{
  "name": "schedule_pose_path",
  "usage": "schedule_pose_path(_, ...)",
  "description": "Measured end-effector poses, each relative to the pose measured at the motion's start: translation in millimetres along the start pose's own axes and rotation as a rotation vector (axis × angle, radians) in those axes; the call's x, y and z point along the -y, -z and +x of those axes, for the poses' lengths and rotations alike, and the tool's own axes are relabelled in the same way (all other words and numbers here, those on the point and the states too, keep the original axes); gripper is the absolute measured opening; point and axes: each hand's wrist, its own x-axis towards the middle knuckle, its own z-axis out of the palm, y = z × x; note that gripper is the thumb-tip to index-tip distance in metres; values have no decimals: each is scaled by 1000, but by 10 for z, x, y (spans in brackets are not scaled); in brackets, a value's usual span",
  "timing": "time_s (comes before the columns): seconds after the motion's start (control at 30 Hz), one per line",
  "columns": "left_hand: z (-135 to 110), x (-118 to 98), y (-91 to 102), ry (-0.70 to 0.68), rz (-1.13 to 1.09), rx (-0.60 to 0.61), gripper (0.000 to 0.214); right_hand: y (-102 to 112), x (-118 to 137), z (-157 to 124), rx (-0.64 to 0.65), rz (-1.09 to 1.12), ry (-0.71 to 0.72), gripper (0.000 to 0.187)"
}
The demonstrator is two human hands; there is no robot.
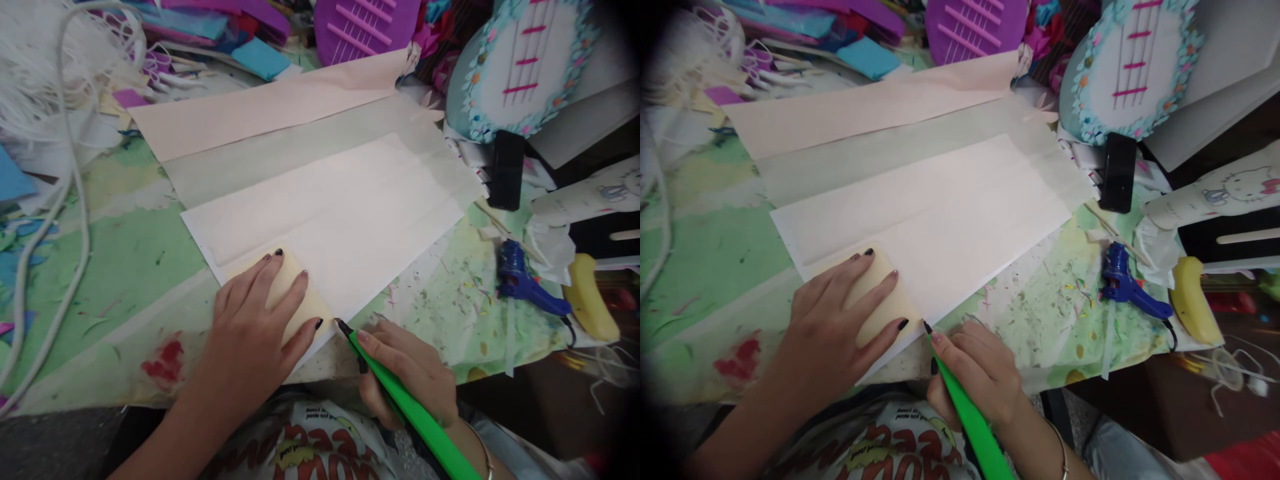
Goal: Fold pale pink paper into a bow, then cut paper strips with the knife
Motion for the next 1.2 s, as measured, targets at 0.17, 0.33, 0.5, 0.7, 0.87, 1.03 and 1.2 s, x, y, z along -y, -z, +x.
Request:
schedule_pose_path(0.17,-9,1,-3,-9,0,-5,42,-4,12,9,-12,-19,-18,42)
schedule_pose_path(0.33,0,-7,-2,-8,11,-13,42,-21,7,-23,-23,21,-22,43)
schedule_pose_path(0.5,1,-6,-2,-8,12,-14,43,-17,8,-39,-29,-2,-14,41)
schedule_pose_path(0.7,-7,3,-16,-11,12,-25,43,-8,16,-32,-23,5,-11,46)
schedule_pose_path(0.87,-10,7,-16,-9,13,-29,43,-5,20,-31,-8,-1,-5,51)
schedule_pose_path(1.03,1,-5,-3,-15,15,-33,43,10,13,-30,12,-10,4,55)
schedule_pose_path(1.2,6,-9,2,-10,14,-27,42,28,27,-37,-3,31,-17,53)
